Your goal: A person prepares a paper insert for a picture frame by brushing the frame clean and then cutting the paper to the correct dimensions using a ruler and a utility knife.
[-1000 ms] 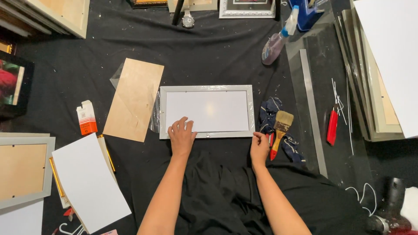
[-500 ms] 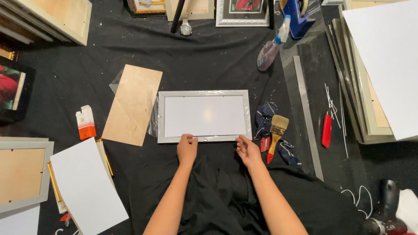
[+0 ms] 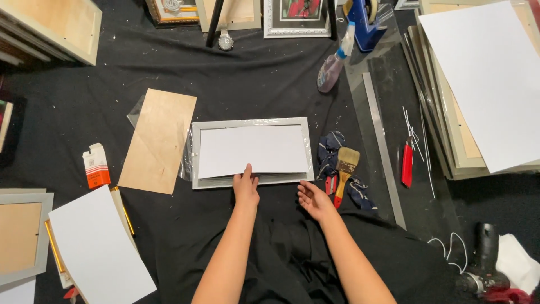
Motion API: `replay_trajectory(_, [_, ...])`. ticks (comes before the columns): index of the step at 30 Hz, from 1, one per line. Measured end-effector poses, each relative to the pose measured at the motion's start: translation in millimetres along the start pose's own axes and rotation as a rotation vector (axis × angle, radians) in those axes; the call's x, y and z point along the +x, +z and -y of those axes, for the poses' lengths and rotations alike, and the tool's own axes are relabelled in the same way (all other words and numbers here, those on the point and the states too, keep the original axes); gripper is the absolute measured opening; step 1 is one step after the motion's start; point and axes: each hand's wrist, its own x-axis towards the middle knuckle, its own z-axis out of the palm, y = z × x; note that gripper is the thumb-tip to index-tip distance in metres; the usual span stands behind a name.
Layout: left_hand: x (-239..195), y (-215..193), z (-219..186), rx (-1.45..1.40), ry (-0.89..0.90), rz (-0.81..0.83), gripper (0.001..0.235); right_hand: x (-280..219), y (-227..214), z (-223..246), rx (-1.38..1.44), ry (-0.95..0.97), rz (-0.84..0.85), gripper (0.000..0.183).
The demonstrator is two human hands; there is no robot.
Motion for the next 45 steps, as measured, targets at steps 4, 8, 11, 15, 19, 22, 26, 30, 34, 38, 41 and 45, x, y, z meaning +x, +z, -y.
replay_trajectory(4, [-31, 8, -31, -0.135, -0.008, 0.061, 0.068, 4, -32, 9, 0.003, -0.017, -0.026, 0.031])
replay_trajectory(8, [-120, 22, -87, -0.028, 0.028, 0.139, 0.062, -7, -65, 45, -0.035, -0.12, -0.072, 0.029])
replay_trajectory(11, [-158, 27, -99, 0.202, 0.035, 0.243, 0.059, -25, -87, 80, -0.106, -0.221, -0.099, 0.027])
replay_trajectory(15, [-142, 34, -61, 0.481, 0.024, 0.474, 0.059, -148, -42, 138, -0.386, -0.316, -0.037, 0.058])
replay_trajectory(19, [-120, 82, -22, 0.708, 0.064, 0.652, 0.058, -171, -60, 162, -0.574, -0.314, -0.024, 0.063])
replay_trajectory(22, [-96, 133, 16, 0.787, 0.141, 0.756, 0.06, -135, -103, 169, -0.725, -0.437, -0.071, 0.043])
replay_trajectory(26, [-97, 197, 36, 0.842, 0.198, 0.761, 0.074, -85, -133, 163, -0.527, -0.591, -0.215, 0.037])
replay_trajectory(30, [-92, 232, 54, 0.982, 0.233, 0.756, 0.086, -31, -164, 165, -0.571, -0.661, -0.397, 0.034])
replay_trajectory(34, [-35, 247, 87, 0.925, 0.261, 0.689, 0.08, 7, -194, 172, -0.898, -0.68, -0.632, 0.034])
replay_trajectory(38, [-18, 253, 89, 1.041, 0.275, 0.592, 0.078, -20, -164, 175, -1.138, -0.466, -0.852, 0.04])
replay_trajectory(41, [-20, 255, 90, 1.115, 0.255, 0.543, 0.076, -29, -153, 178, -1.136, -0.415, -0.911, 0.039])
replay_trajectory(45, [2, 244, 111, 1.145, 0.233, 0.48, 0.075, 0, -175, 173, -1.089, -0.356, -0.904, 0.033])
